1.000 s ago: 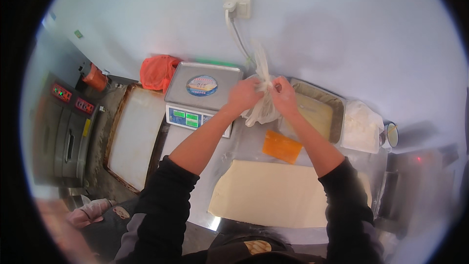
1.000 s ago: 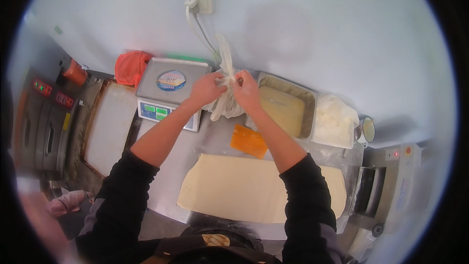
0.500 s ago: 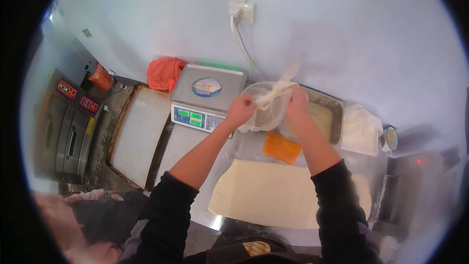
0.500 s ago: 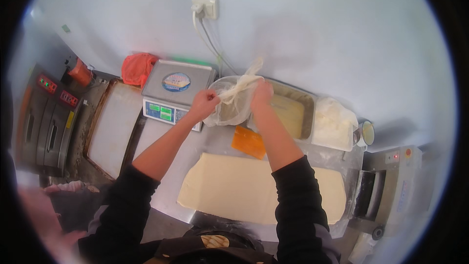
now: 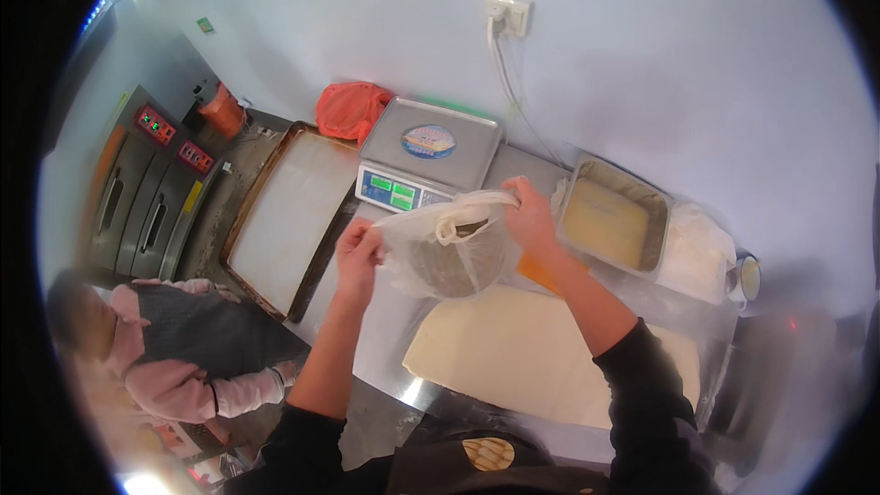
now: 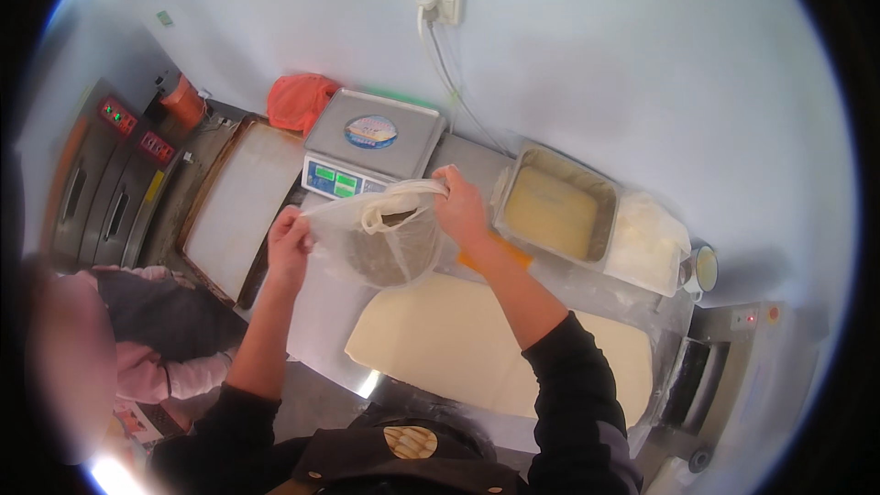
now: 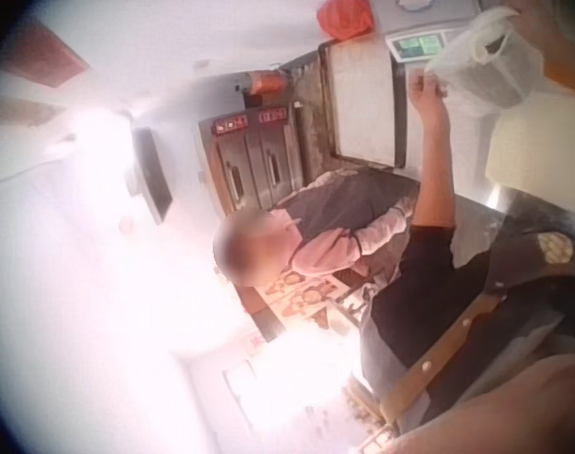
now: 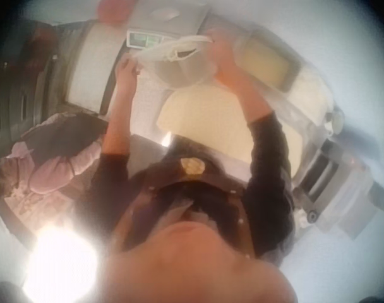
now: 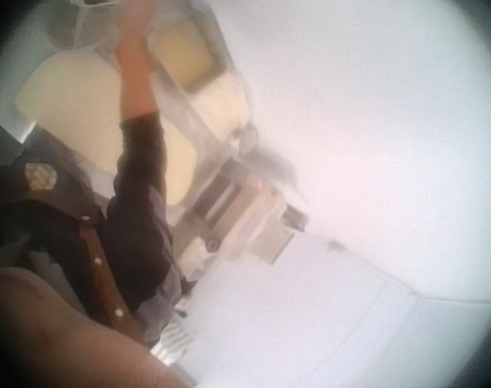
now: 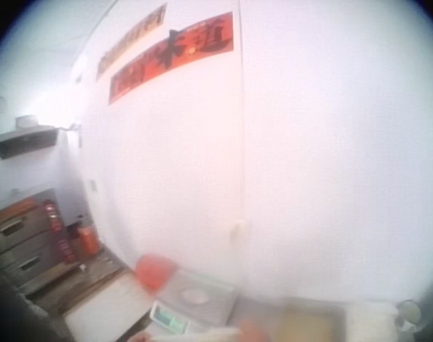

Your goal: The person spreads a liquid onto a large sheet of dough using a plastic scraper, then sprinkles a granular substance over it. They fold the dough in half and dust it with flour, then fold it again and continue dusting with flour.

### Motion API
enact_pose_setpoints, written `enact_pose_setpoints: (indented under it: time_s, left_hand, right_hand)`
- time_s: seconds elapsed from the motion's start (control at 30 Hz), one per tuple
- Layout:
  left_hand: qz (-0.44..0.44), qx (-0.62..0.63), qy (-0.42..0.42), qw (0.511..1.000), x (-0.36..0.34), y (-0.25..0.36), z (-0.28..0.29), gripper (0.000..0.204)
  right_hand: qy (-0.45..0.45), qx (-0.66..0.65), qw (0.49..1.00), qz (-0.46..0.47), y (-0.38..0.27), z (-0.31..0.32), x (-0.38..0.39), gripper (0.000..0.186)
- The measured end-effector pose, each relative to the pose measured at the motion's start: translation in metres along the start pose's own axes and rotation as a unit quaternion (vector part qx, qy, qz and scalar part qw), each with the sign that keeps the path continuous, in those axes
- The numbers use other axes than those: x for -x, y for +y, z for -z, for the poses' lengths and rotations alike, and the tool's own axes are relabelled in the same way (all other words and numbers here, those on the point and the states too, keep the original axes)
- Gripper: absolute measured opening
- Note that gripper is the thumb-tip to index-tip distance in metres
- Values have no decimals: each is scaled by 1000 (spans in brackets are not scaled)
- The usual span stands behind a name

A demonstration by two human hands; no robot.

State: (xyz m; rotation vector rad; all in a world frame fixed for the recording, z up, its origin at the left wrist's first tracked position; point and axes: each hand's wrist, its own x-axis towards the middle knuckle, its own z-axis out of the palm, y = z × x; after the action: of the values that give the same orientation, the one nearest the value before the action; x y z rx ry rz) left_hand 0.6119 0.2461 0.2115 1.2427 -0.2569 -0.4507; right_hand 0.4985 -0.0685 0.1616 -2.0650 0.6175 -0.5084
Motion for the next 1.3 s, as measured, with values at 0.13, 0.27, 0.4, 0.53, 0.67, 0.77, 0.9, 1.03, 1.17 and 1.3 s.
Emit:
enact_pose_setpoints:
  time_s: [0.13,0.27,0.4,0.53,0.67,0.77,0.9,1.03,1.17,1.3]
  left_hand:
    - [-29,54,94,994,15,6,83,18]
    - [-32,52,138,989,24,-11,141,20]
    - [-5,-53,206,977,35,-20,159,7]
    - [-116,-207,303,923,58,-14,137,22]
    - [-322,-312,184,875,82,-24,77,37]
    - [-2,-211,-49,976,92,-64,7,38]
    - [229,-248,-198,920,46,-173,-86,48]
    - [159,-411,-158,884,5,-272,-134,69]
    - [155,-471,-142,857,-3,-311,-151,69]
    - [176,-371,-95,907,-4,-305,-159,58]
  right_hand:
    - [29,-276,937,-211,21,-34,2,20]
    - [-87,-485,790,-364,67,-42,46,30]
    - [2,-444,842,-308,135,-30,113,41]
    - [304,-177,837,-419,212,4,143,61]
    - [172,63,839,-513,271,28,151,67]
    - [172,92,840,-506,303,25,156,67]
    - [156,-106,875,-446,329,15,164,64]
    - [177,30,867,-465,316,14,166,50]
    - [201,-14,843,-499,262,25,160,30]
    - [214,-145,838,-481,204,41,158,21]
